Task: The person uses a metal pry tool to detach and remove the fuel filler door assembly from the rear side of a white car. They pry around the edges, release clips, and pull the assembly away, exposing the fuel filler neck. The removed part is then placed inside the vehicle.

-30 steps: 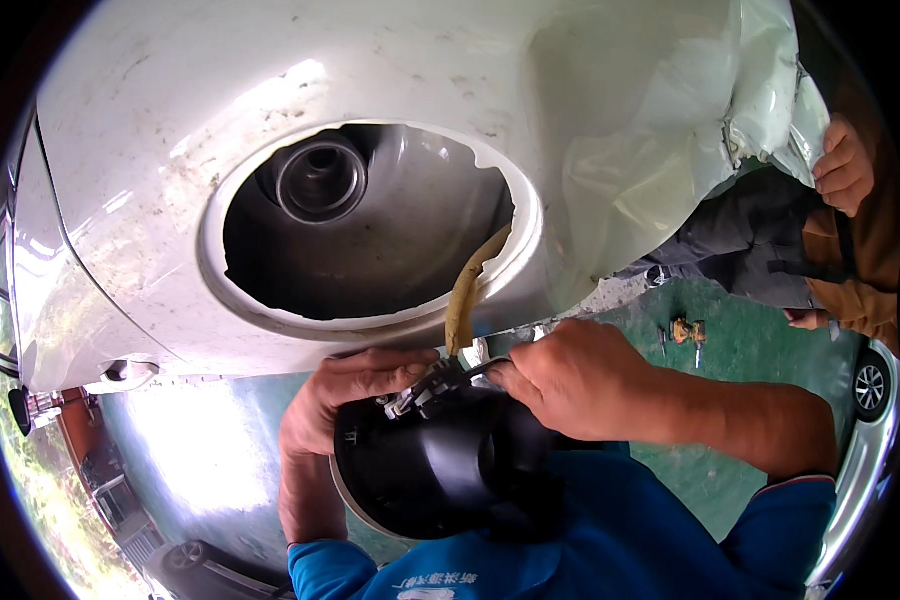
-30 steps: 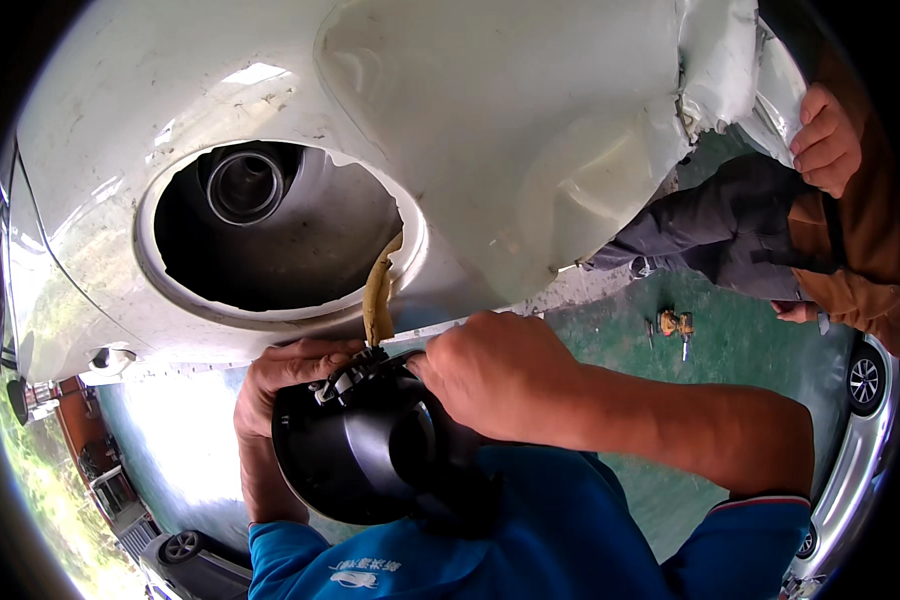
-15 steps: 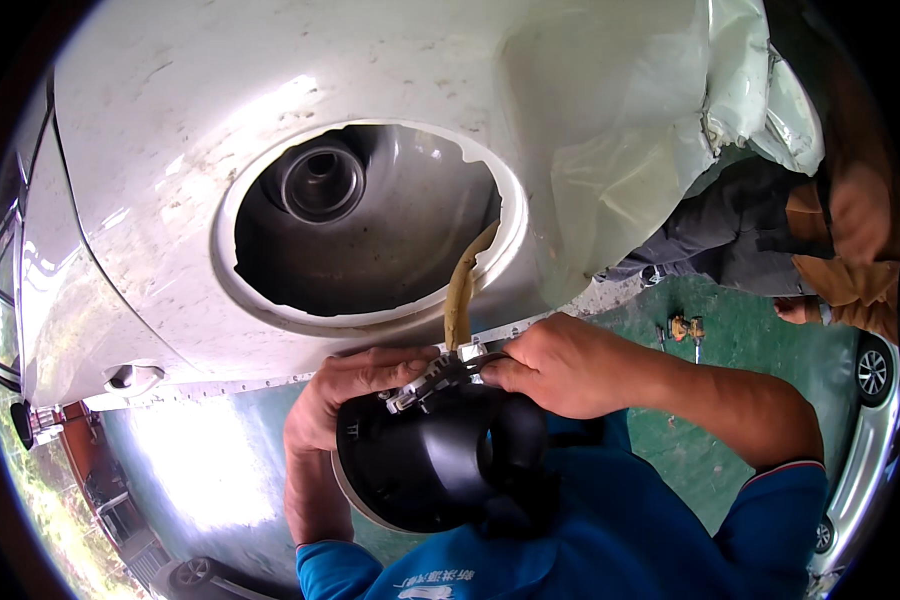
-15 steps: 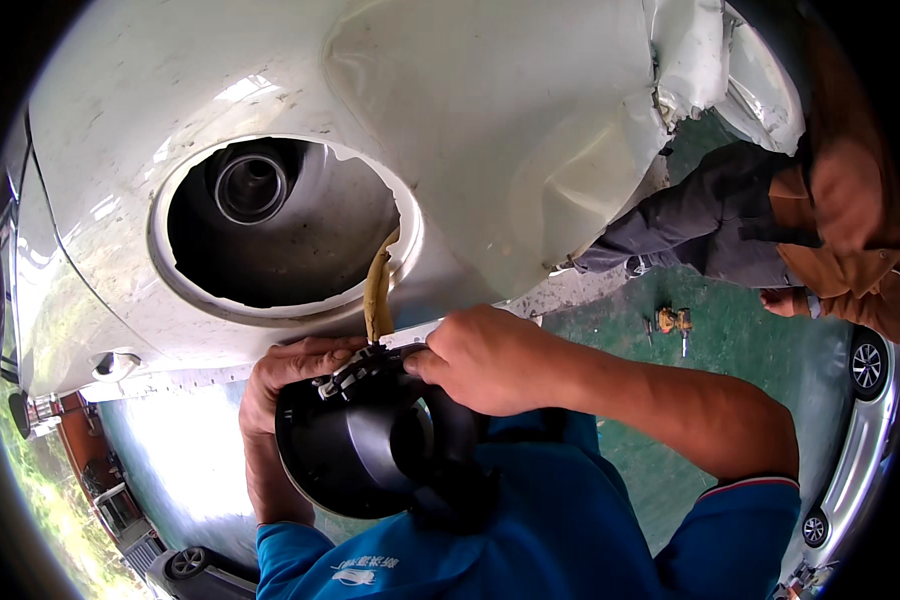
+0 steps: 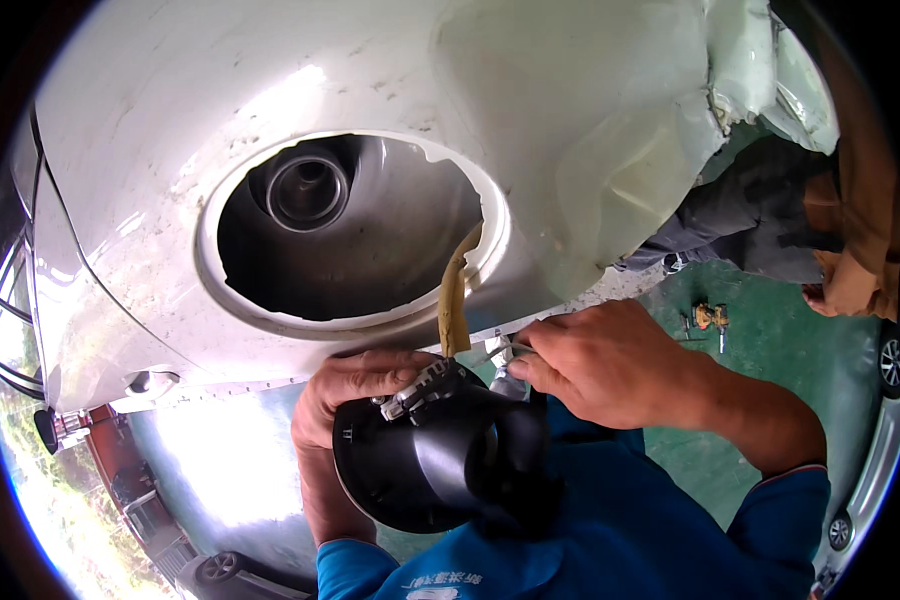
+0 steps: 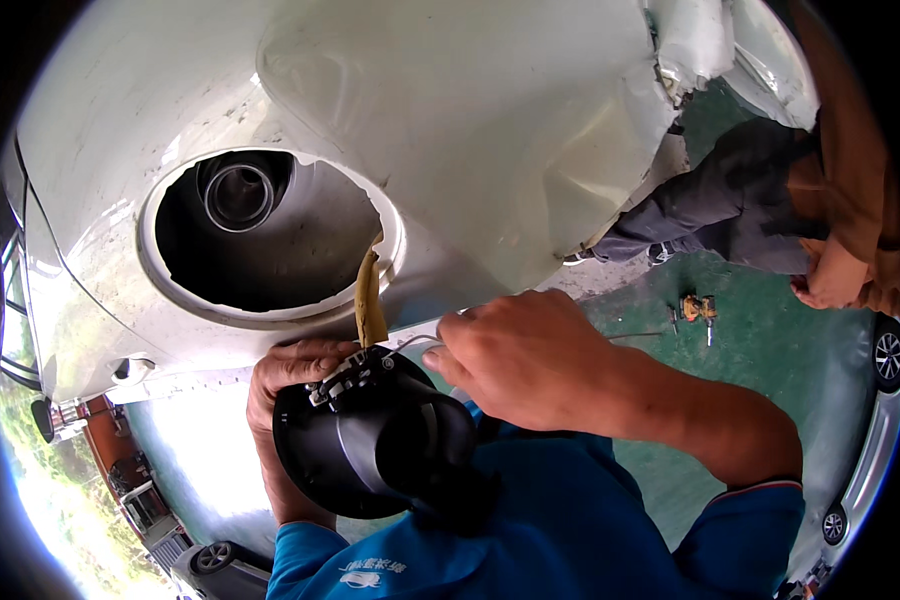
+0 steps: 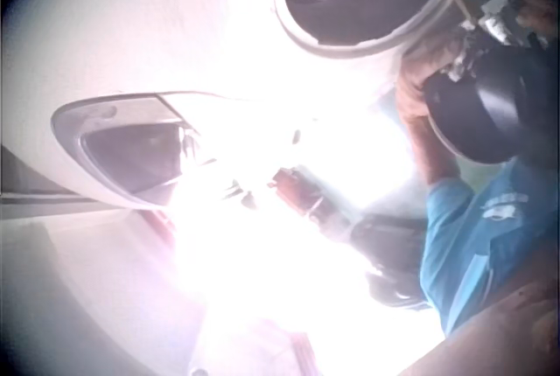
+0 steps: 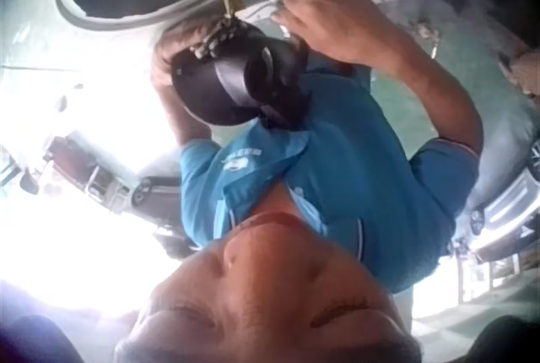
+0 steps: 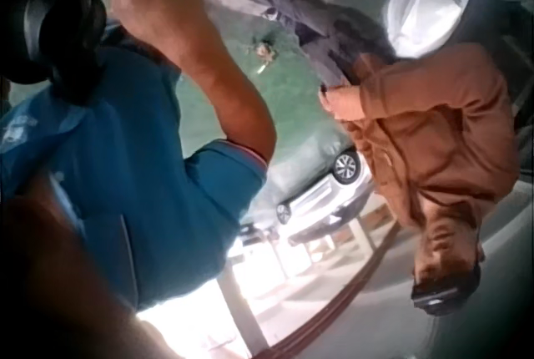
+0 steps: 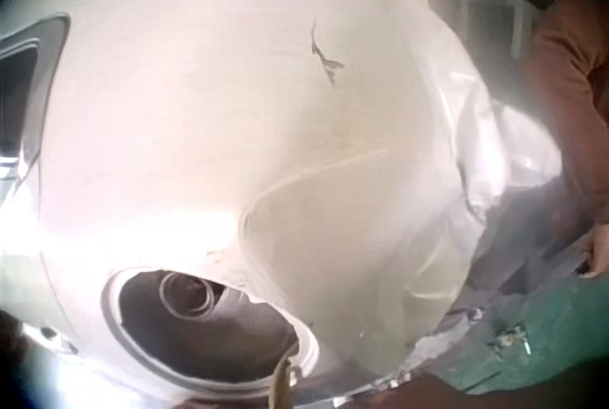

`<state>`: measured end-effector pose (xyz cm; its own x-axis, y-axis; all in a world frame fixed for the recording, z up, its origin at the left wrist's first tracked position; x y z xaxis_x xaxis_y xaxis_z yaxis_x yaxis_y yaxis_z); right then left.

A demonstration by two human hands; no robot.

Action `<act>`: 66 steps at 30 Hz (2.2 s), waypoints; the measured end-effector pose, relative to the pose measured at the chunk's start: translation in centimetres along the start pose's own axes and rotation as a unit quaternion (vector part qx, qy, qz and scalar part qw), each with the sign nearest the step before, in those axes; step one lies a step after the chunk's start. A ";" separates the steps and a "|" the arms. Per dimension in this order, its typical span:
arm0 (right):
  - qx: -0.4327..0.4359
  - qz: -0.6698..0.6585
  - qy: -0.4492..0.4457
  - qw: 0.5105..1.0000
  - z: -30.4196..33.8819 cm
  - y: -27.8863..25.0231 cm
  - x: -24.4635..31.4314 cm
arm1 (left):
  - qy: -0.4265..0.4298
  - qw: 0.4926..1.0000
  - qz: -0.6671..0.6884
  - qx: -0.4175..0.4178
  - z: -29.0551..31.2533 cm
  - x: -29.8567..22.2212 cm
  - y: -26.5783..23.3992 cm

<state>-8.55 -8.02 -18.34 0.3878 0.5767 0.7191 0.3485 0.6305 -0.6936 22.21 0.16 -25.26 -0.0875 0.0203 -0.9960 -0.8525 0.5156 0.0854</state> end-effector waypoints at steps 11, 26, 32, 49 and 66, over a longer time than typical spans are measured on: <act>0.005 -0.109 0.004 0.994 1.7 -1.5 -2.5 | 0.041 0.996 -0.085 0.007 -1.9 -1.6 0.1; 0.224 0.101 -0.168 0.955 -2.5 -5.8 -1.8 | -0.007 0.987 -0.156 0.032 -3.1 -5.1 0.1; 0.279 0.091 -0.154 0.943 -3.6 -6.4 -1.5 | -0.019 0.984 -0.166 0.067 -3.9 -5.6 -0.3; 0.281 0.072 -0.226 0.930 -5.9 -6.3 -2.0 | -0.019 0.979 -0.181 0.087 -4.2 -6.1 -0.8; 0.085 0.114 -0.264 0.954 -3.1 -2.4 -1.7 | -0.048 0.979 -0.181 0.081 -4.0 -6.8 -0.7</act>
<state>-7.47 -12.15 -18.03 -0.0620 0.8615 0.5040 0.1452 0.5073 -0.8494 21.35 -3.83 -18.41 0.2609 -0.1131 -0.9587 -0.7250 0.6328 -0.2719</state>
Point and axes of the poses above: each hand's wrist, its own z-axis away from the middle knuckle, its own y-axis out of the palm, x = y × z, the point moved 1 cm from there along -z, towards the middle knuckle, and after that the axes turned 9 degrees about -y, right-handed, at the moved point
